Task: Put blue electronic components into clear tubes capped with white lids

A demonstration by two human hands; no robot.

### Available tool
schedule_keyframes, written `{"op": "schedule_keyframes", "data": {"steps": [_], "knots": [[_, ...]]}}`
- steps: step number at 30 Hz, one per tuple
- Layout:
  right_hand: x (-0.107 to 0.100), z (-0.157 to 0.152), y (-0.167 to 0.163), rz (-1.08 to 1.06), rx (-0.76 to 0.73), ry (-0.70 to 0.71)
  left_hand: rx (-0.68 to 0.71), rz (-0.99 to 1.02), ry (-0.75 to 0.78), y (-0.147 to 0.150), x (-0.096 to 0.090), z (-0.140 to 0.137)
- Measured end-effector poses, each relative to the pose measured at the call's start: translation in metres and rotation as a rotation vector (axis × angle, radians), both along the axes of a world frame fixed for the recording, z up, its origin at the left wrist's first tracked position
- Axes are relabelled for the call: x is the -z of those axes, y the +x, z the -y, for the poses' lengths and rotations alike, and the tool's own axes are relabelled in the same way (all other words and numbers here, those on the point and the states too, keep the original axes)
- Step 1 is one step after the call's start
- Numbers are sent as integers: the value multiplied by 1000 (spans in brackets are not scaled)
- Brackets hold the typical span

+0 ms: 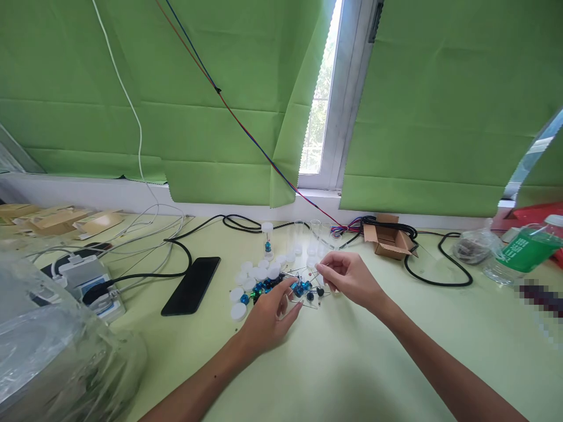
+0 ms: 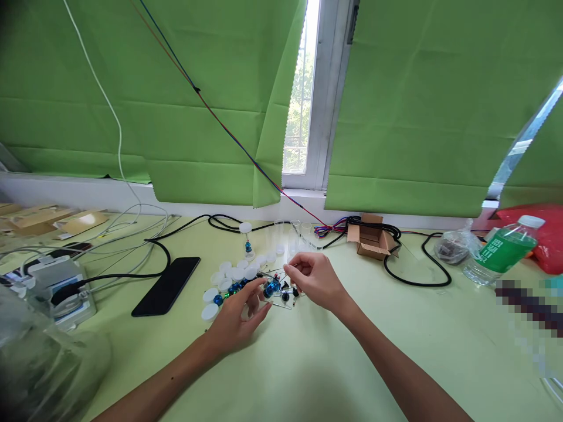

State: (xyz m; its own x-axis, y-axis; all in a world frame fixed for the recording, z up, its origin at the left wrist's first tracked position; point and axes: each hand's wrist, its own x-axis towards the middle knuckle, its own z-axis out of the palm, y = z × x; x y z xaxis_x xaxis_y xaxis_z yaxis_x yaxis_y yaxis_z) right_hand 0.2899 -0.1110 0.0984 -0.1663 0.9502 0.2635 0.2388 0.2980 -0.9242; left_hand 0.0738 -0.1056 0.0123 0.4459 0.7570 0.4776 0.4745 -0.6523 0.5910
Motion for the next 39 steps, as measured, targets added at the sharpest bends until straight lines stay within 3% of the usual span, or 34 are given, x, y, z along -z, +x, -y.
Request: {"op": "schedule_keyframes", "data": {"steps": [10,39], "knots": [[1,1,-1,129,32,90,7,-10,10,1,0,-2],[8,3,-6,211,33,136,-8,-44,48,0,3,-2]]}}
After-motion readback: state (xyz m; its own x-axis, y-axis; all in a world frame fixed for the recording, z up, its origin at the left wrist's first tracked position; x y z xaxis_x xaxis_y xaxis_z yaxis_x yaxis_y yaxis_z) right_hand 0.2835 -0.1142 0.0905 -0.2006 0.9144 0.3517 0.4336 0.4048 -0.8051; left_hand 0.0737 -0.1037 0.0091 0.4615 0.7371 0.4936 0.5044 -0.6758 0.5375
